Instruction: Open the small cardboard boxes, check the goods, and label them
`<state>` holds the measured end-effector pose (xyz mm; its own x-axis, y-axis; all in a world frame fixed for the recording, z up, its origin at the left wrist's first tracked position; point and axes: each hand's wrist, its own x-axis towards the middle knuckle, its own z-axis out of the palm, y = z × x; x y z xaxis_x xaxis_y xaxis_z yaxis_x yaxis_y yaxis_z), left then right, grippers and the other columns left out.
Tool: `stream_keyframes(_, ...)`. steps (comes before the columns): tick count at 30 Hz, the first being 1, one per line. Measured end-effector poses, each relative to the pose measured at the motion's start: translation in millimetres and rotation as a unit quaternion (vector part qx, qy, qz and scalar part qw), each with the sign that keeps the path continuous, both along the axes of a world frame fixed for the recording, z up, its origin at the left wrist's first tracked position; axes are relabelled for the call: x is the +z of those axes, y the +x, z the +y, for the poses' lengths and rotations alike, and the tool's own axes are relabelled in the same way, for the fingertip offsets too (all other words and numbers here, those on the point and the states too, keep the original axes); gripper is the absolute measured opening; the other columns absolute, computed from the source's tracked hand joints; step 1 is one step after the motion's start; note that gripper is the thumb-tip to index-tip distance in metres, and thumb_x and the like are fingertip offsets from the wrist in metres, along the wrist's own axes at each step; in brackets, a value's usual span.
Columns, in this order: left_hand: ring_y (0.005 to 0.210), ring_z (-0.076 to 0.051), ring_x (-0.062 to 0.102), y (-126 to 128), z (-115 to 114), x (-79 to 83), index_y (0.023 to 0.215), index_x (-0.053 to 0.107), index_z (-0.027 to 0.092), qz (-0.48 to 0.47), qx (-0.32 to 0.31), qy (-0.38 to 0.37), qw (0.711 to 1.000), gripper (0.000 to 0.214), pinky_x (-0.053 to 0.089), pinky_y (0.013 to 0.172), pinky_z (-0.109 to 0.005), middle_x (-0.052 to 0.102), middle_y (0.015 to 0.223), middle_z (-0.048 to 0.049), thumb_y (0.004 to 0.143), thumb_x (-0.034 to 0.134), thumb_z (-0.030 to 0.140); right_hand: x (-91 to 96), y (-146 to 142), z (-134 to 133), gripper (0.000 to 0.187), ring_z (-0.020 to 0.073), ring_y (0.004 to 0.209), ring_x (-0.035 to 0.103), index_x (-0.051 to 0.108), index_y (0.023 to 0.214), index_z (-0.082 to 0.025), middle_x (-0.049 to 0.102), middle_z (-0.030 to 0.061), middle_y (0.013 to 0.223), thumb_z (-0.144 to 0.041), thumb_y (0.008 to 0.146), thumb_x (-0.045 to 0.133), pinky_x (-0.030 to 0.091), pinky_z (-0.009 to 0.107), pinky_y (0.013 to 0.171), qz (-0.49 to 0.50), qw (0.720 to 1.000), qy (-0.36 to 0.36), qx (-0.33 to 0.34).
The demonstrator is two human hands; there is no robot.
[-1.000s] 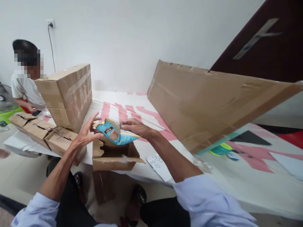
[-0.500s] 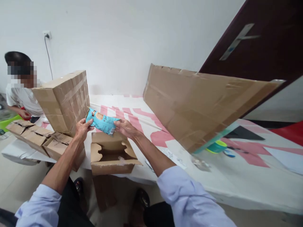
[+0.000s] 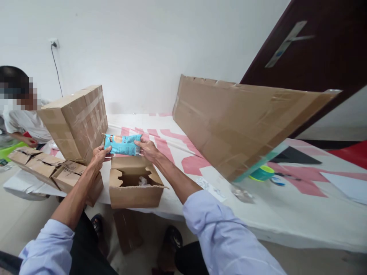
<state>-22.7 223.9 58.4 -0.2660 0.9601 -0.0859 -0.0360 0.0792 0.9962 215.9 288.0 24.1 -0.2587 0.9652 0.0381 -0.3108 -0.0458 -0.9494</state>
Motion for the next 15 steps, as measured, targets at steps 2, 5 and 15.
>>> stream_keyframes(2, 0.059, -0.016, 0.070, 0, 0, 1.0, 0.076, 0.063, 0.017, 0.021, -0.009, -0.015, 1.000, 0.050, 0.048, 0.054, -0.022, 0.074, 0.070, -0.0039, 0.057, 0.099, 0.046, 1.4, 1, 4, 0.041, 0.0163, 0.069, 0.071, 0.071, 0.092, -0.019, 0.077, 0.0011, 0.079, -0.046, 0.070, 0.093, 0.060, 0.029, 0.066, -0.016, 1.000, 0.000, -0.011)
stream_keyframes(5, 0.059, -0.016, 0.069, 4, 0, 2.0, 0.075, 0.062, 0.017, 0.047, -0.017, -0.025, 0.998, 0.052, 0.048, 0.056, -0.023, 0.073, 0.068, -0.0040, 0.055, 0.098, 0.049, 1.4, 3, 6, 0.042, 0.0155, 0.066, 0.069, 0.070, 0.089, -0.019, 0.075, 0.0004, 0.076, -0.046, 0.068, 0.094, 0.059, 0.028, 0.064, -0.024, 1.000, 0.000, -0.009)
stream_keyframes(15, 0.118, -0.031, 0.069, 7, -54, 47.4, 0.111, 0.074, 0.022, 0.211, -0.059, 0.135, 0.966, 0.052, 0.055, 0.092, -0.036, 0.076, 0.122, -0.0103, 0.069, 0.088, 0.049, -15.3, 36, 27, 0.047, 0.0150, 0.065, 0.066, 0.066, 0.096, -0.020, 0.071, -0.0022, 0.074, -0.050, 0.069, 0.091, 0.055, 0.029, 0.062, -0.032, 0.998, 0.032, -0.042)
